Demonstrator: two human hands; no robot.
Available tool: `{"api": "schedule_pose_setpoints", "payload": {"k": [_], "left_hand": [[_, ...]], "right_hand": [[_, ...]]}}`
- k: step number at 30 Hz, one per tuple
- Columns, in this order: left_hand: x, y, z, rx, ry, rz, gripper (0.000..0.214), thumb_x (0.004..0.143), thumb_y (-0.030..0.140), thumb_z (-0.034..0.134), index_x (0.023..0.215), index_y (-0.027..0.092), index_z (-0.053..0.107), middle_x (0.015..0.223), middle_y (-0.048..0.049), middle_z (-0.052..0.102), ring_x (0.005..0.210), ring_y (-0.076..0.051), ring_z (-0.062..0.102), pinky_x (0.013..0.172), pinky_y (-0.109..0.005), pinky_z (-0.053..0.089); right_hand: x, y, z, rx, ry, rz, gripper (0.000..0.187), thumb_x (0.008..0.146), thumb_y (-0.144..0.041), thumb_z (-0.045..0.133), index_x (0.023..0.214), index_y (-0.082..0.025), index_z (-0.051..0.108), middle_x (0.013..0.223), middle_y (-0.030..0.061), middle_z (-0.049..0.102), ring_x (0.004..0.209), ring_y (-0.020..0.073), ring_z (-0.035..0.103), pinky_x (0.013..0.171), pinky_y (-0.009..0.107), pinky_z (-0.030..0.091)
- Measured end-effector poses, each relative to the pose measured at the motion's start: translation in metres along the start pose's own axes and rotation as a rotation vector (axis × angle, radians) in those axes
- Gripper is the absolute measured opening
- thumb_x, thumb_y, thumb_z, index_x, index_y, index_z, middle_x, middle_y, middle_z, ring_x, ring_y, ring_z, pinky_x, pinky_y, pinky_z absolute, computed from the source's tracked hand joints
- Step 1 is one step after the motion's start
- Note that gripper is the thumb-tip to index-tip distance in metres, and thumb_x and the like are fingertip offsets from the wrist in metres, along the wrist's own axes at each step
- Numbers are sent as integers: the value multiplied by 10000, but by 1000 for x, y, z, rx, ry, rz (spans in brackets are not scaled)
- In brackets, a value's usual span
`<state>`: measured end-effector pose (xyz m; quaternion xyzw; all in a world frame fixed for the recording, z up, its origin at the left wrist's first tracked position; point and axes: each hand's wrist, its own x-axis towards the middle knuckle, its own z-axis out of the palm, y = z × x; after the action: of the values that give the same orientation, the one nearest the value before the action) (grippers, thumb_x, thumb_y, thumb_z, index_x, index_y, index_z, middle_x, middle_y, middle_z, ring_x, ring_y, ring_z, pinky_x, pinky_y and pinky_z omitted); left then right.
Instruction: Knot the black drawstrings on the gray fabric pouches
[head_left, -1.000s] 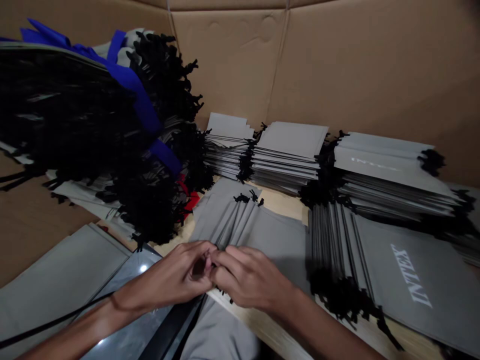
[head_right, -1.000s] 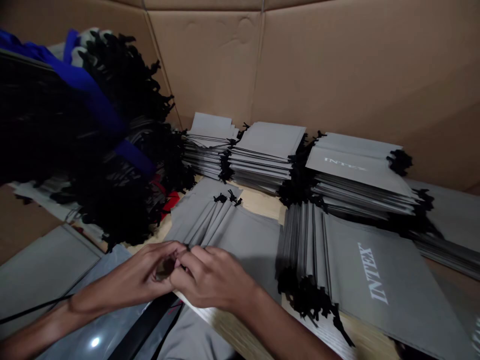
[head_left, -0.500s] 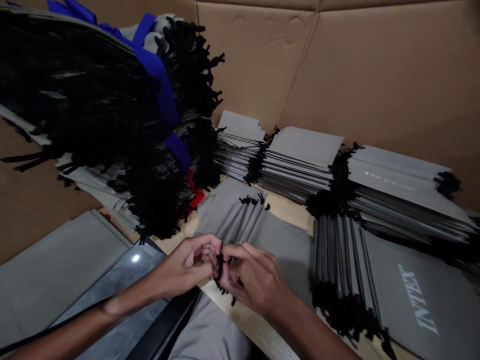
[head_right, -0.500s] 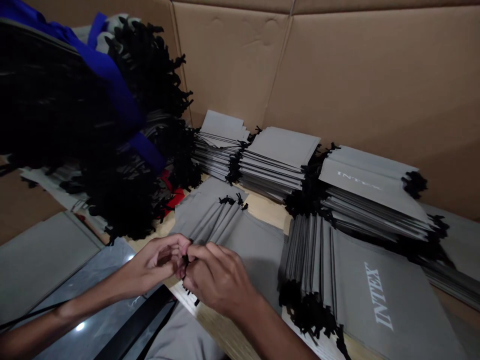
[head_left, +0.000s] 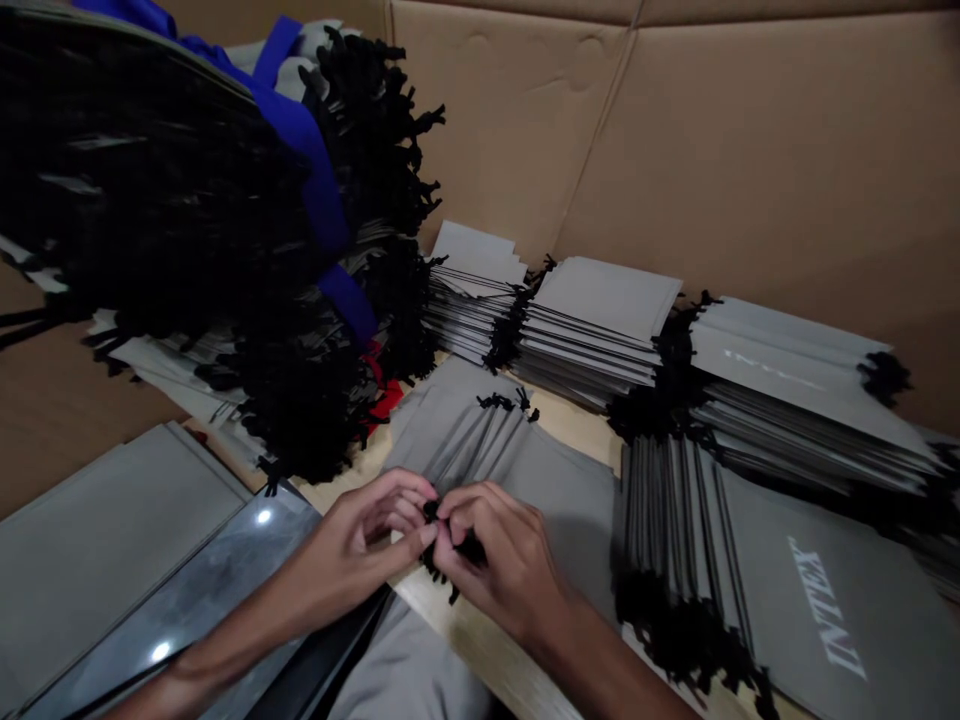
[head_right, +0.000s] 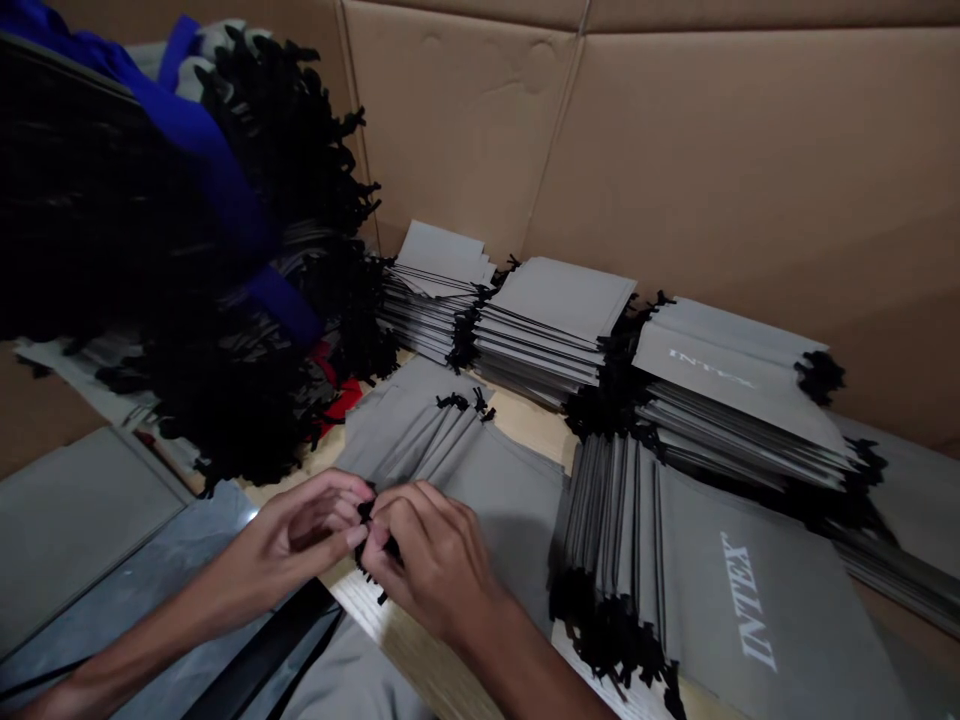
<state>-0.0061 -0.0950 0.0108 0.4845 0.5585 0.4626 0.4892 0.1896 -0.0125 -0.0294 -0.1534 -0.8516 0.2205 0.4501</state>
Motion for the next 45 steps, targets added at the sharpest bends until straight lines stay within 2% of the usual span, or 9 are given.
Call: {"api": "schedule_pose_setpoints", "payload": {"k": [6, 11, 16, 19, 23, 28, 33, 40, 45], "left_hand": [[-8, -18, 4, 41, 117, 9, 204, 978, 359, 792, 1133, 228, 784, 937, -24, 862, 885, -184, 825, 804, -228, 658], [-18, -25, -3, 308, 216, 79, 262, 1026, 357, 730, 1273, 273, 752, 1056, -21, 859, 950, -193, 843, 864, -239, 677], [-24, -16, -6, 505, 249, 136, 255, 1046, 329, 684, 1292, 289, 736, 1103, -31, 873, 955, -216, 869, 829, -244, 689], [-24, -10, -6, 519, 276, 179, 231, 1036, 324, 683, 1256, 284, 742, 1031, -19, 874, 908, -209, 875, 811, -232, 689], [-23, -9, -10, 506, 254, 158, 236, 1059, 335, 654, 1279, 301, 732, 988, 3, 876, 914, -198, 871, 791, -209, 680], [-20, -4, -2, 603, 337, 172, 198, 1026, 394, 719, 1190, 317, 797, 991, 11, 889, 803, -185, 854, 580, -166, 632], [-16, -8, 12, 580, 427, 303, 270, 899, 322, 864, 1161, 282, 813, 1010, -2, 903, 735, -194, 849, 717, -239, 702], [-20, -9, 11, 550, 417, 283, 156, 958, 296, 826, 1108, 322, 861, 1035, 6, 900, 854, -213, 859, 682, -232, 683], [-21, -4, 9, 570, 441, 285, 83, 937, 292, 835, 1018, 300, 852, 898, 19, 865, 727, -169, 795, 642, -201, 639]], "right_hand": [[3, -1, -8, 51, -111, 118, 207, 988, -134, 666, 1136, -264, 605, 1158, 35, 764, 983, 181, 771, 749, 261, 567], [20, -7, -14, -101, -354, 293, 376, 995, -224, 721, 1350, -316, 640, 1433, 2, 726, 1052, 222, 796, 817, 334, 588], [33, -11, -15, -260, -474, 236, 396, 1011, -249, 751, 1392, -310, 664, 1335, 19, 757, 913, 242, 785, 737, 364, 540], [35, -10, -15, -299, -472, 206, 226, 1015, -276, 770, 1235, -307, 729, 1254, 22, 752, 839, 226, 755, 700, 355, 506], [33, -6, -15, -291, -448, 200, 187, 1017, -273, 774, 1190, -322, 720, 1257, 18, 709, 827, 224, 726, 719, 370, 508], [34, -1, -15, -263, -460, 164, 144, 1031, -235, 760, 1148, -290, 697, 1200, 21, 701, 817, 219, 698, 733, 364, 491], [36, 4, -16, -151, -472, 180, 119, 1063, -179, 706, 1143, -265, 695, 1164, 3, 738, 873, 199, 720, 749, 338, 462], [36, 13, -20, 14, -453, 183, 102, 1135, -233, 630, 1141, -265, 726, 1079, -17, 763, 932, 174, 731, 809, 288, 482], [34, 14, -18, 30, -398, 114, 158, 1129, -222, 594, 1038, -248, 721, 946, -12, 711, 810, 159, 683, 712, 274, 445]]}}
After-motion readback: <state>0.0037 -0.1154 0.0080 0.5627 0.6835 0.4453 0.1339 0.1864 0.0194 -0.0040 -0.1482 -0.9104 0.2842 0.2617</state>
